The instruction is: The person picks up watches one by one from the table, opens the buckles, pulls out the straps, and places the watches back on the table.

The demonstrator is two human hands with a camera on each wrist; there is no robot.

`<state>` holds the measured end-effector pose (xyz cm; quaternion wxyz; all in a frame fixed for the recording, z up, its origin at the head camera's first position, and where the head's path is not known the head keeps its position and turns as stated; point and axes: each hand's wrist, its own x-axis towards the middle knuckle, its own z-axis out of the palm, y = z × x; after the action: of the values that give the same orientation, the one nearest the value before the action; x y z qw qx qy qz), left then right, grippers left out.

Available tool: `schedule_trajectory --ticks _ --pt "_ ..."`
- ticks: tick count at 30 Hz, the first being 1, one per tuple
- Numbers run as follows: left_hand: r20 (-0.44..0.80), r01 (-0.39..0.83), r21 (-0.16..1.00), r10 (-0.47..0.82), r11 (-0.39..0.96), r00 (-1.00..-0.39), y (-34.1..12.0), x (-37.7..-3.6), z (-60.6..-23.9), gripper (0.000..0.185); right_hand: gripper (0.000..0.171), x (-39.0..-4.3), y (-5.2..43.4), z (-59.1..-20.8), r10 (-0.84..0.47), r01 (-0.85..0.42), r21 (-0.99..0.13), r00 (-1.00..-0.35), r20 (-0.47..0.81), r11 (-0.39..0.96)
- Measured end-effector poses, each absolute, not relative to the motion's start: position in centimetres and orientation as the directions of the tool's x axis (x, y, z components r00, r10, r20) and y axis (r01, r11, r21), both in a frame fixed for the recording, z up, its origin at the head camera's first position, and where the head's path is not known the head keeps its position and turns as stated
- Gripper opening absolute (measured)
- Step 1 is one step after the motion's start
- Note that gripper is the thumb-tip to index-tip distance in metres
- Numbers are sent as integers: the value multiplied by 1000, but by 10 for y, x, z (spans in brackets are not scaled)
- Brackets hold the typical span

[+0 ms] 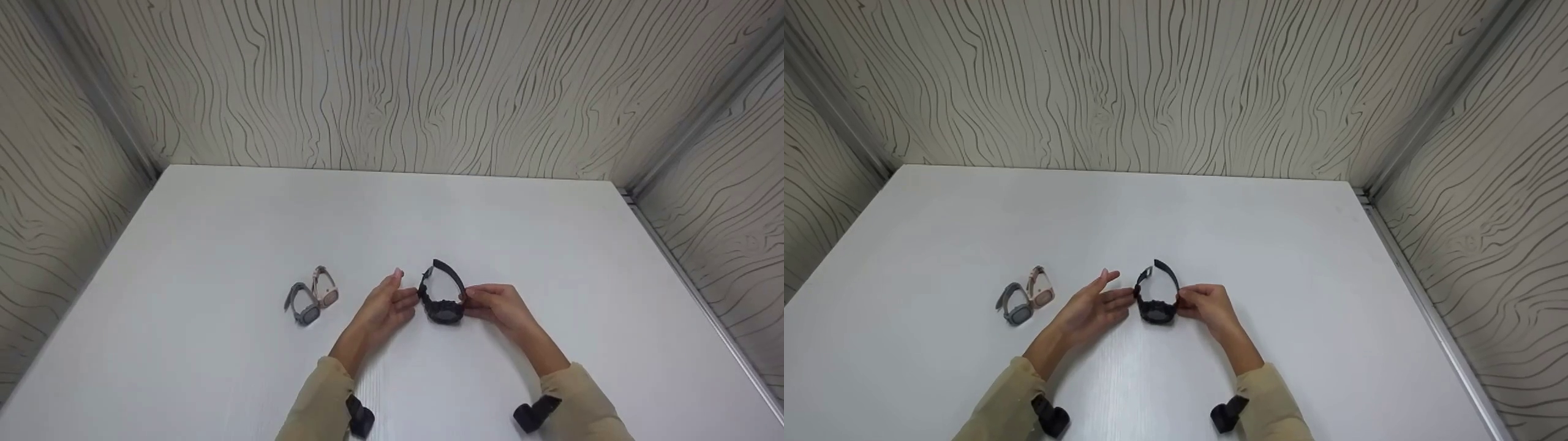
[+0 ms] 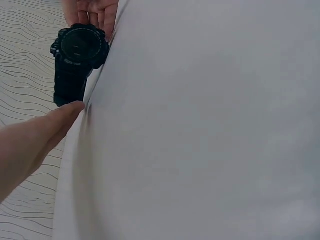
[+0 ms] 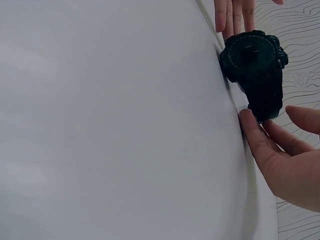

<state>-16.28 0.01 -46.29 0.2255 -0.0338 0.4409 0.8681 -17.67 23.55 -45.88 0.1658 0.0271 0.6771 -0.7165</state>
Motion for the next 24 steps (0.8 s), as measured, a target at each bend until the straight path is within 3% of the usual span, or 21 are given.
schedule_trajectory --ticks 8,14,24 --pt "-268 -428 753 362 -500 -893 1 -163 -459 69 25 -178 235 -458 -165 245 -969 -957 -238 -18" --pt "-265 -420 777 361 -469 -894 -4 -161 -456 64 20 -177 239 -456 -167 255 -967 -955 -247 -26" --pt "-278 -352 897 279 -266 -919 -17 -158 -445 55 24 -179 240 -442 -148 235 -972 -962 -228 -32"
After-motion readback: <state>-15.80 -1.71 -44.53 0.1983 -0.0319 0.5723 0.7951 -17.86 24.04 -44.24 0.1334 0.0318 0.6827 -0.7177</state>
